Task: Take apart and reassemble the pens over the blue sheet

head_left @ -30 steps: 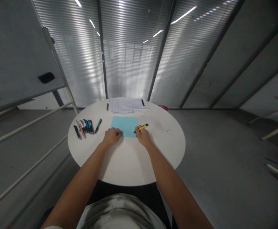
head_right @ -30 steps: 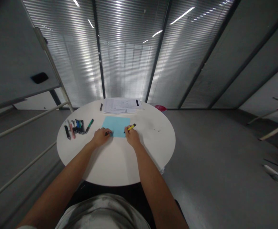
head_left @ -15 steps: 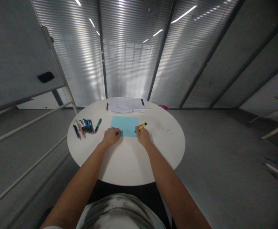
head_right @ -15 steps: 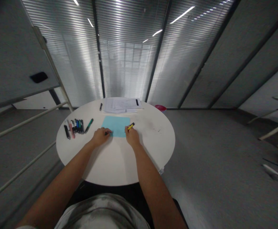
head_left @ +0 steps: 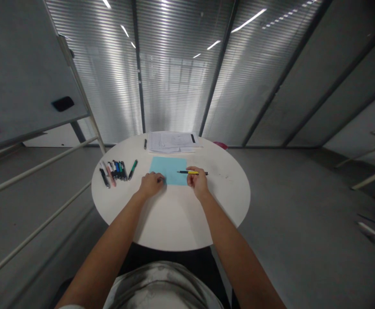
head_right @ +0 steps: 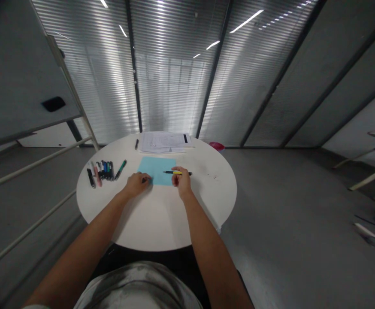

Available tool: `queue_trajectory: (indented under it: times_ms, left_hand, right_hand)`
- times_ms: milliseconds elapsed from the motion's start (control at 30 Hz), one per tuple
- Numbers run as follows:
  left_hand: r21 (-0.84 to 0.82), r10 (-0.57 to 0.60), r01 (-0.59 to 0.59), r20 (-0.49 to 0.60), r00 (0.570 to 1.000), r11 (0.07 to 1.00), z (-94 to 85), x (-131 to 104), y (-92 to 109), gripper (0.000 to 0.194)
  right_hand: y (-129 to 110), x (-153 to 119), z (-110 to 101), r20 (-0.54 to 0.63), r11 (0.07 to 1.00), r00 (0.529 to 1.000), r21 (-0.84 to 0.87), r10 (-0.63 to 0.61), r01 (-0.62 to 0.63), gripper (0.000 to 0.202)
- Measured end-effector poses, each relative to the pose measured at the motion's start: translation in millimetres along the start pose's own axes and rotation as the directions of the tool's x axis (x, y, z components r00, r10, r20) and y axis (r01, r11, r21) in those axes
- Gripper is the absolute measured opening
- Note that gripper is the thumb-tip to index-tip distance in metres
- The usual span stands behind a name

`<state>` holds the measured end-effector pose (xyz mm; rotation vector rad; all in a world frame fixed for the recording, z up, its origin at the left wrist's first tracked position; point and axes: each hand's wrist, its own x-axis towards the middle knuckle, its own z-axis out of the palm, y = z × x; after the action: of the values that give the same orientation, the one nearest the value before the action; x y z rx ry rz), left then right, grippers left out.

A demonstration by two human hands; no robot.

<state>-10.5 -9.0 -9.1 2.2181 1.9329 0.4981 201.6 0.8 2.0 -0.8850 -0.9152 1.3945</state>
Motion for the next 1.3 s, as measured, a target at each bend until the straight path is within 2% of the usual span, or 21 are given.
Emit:
queue_trajectory:
  times_ms: [67, 133, 267, 333, 467, 700, 867, 1033, 1133, 1300]
  left_hand:
    - [0.003, 0.006, -0.006, -0.009, 1.000, 1.000, 1.0, 0.2, -1.0, 0.034]
    - [0.006, 0.016, -0.016, -0.010, 1.000, 1.000, 1.3, 0.3, -1.5, 0.034]
    - [0.016, 0.009, -0.009, -0.004, 1.000, 1.000, 0.1, -0.4, -0.2, 0.034]
    - [0.019, 0.002, -0.002, 0.001, 1.000, 1.000, -0.3, -0.7, 0.7, 0.034]
    - [0.020, 0.008, -0.007, -0.005, 1.000, 1.000, 0.4, 0.0, 0.4, 0.034]
    - [0.028, 0.015, -0.015, -0.015, 1.000, 1.000, 1.3, 0.8, -1.5, 0.034]
    - [0.030, 0.003, -0.003, -0.001, 1.000, 1.000, -1.2, -0.3, 0.5, 0.034]
    - [0.019, 0.000, 0.000, 0.002, 1.000, 1.000, -0.3, 0.3, -0.5, 0.034]
    - [0.022, -0.002, 0.002, 0.002, 1.000, 1.000, 0.2, 0.6, -1.4, 0.034]
    - [0.025, 0.002, -0.002, 0.009, 1.000, 1.000, 0.1, 0.4, -1.8, 0.034]
  right_hand:
    - [1.5, 0.0, 1.8, -0.066, 0.999, 0.997, 0.014, -0.036, 0.037, 0.019]
    - [-0.6, -2.5, 2.1, -0.041, 0.998, 0.999, 0.052, -0.032, 0.034, 0.016]
    - [-9.7, -12.0, 1.8, 0.218, 0.978, 0.974, 0.180, 0.062, -0.103, 0.035]
    - [-11.7, -15.3, 3.2, 0.268, 0.973, 0.959, 0.182, 0.088, -0.140, 0.038]
    - [-8.3, -14.4, 7.5, 0.186, 0.981, 0.975, 0.124, 0.122, -0.146, 0.036]
    - [-5.4, -9.1, 6.5, 0.141, 0.995, 0.987, 0.049, 0.077, -0.084, 0.064]
    - [-10.9, -15.4, 6.1, 0.244, 0.983, 0.961, 0.091, 0.131, -0.157, 0.061]
    - [-14.3, -20.3, 4.1, 0.360, 0.973, 0.928, 0.160, 0.100, -0.167, 0.054]
    - [-13.0, -17.3, 1.4, 0.315, 0.968, 0.948, 0.220, 0.046, -0.120, 0.042]
    - [-9.7, -8.8, 2.8, 0.093, 0.973, 0.995, 0.220, 0.046, -0.065, 0.027]
